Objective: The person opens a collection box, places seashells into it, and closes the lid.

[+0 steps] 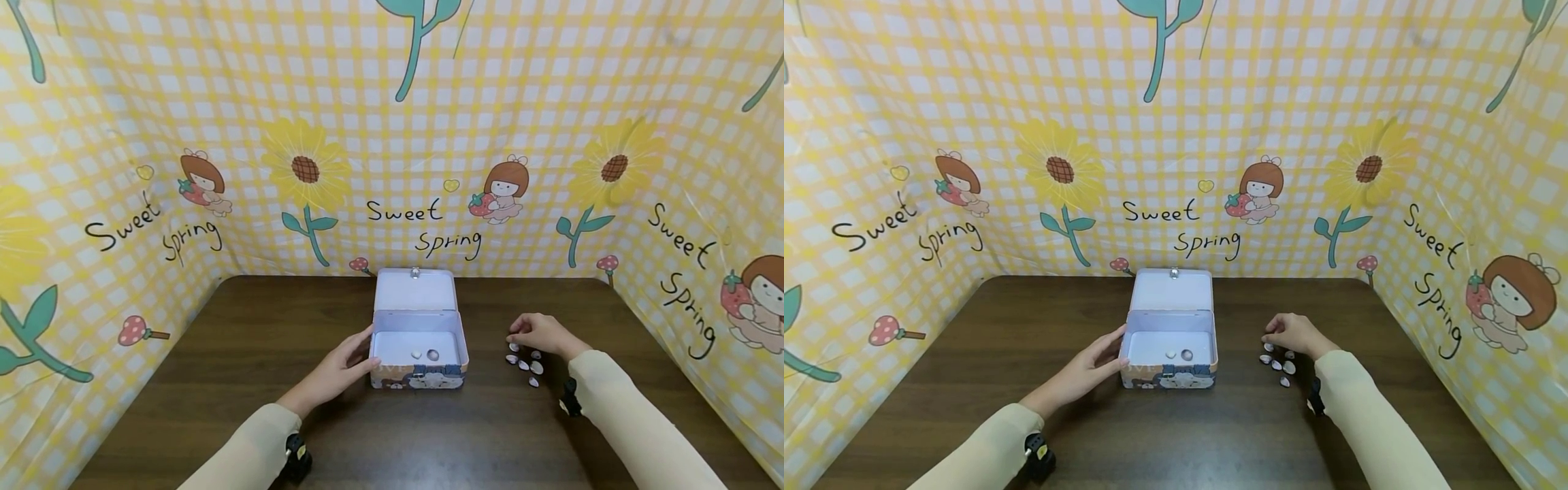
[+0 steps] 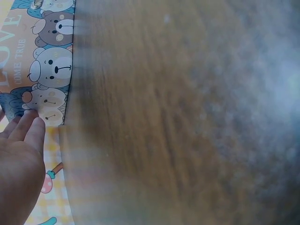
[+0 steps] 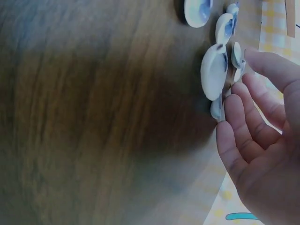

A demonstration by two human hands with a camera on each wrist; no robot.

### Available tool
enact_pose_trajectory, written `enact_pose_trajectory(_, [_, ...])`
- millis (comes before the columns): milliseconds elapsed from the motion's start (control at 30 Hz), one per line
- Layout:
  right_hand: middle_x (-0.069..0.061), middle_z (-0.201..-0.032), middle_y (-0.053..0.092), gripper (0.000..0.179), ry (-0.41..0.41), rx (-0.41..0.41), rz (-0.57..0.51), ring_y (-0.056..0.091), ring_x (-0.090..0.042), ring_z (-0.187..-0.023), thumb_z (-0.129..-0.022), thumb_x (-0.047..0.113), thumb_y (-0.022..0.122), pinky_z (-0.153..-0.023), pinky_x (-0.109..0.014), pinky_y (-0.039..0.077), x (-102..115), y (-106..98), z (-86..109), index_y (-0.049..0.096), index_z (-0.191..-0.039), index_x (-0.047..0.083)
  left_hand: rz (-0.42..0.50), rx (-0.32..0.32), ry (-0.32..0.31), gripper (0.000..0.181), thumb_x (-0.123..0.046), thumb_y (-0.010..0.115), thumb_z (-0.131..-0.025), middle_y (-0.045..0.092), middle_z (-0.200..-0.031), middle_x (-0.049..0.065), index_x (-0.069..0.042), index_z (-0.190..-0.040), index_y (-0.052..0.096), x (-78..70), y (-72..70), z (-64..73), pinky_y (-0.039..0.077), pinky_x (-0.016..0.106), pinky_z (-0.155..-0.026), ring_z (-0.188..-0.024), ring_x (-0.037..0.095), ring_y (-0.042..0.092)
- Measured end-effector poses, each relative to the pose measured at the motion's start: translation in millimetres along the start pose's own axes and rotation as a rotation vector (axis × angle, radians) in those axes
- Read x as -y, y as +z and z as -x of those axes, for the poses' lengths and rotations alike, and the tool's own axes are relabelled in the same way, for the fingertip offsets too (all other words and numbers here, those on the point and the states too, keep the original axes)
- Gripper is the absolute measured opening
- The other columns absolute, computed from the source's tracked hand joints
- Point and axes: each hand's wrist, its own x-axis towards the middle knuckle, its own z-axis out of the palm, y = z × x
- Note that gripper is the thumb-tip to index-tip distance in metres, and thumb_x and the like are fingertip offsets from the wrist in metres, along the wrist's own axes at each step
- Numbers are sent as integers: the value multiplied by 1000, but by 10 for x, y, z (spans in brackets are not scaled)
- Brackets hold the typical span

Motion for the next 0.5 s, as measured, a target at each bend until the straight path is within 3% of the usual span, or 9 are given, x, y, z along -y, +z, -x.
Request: enact_pose_trajectory(500, [0,-86,66,21,46,-19,-4,58,-16,-76,-90,22,75,-68,-36,49,8,26,13,70,-99,3,-1,-2,6,71,-26,61,-103,29,-156,26,-8,-160,23,2,-4,-2,34,55,-109,-139,44,37])
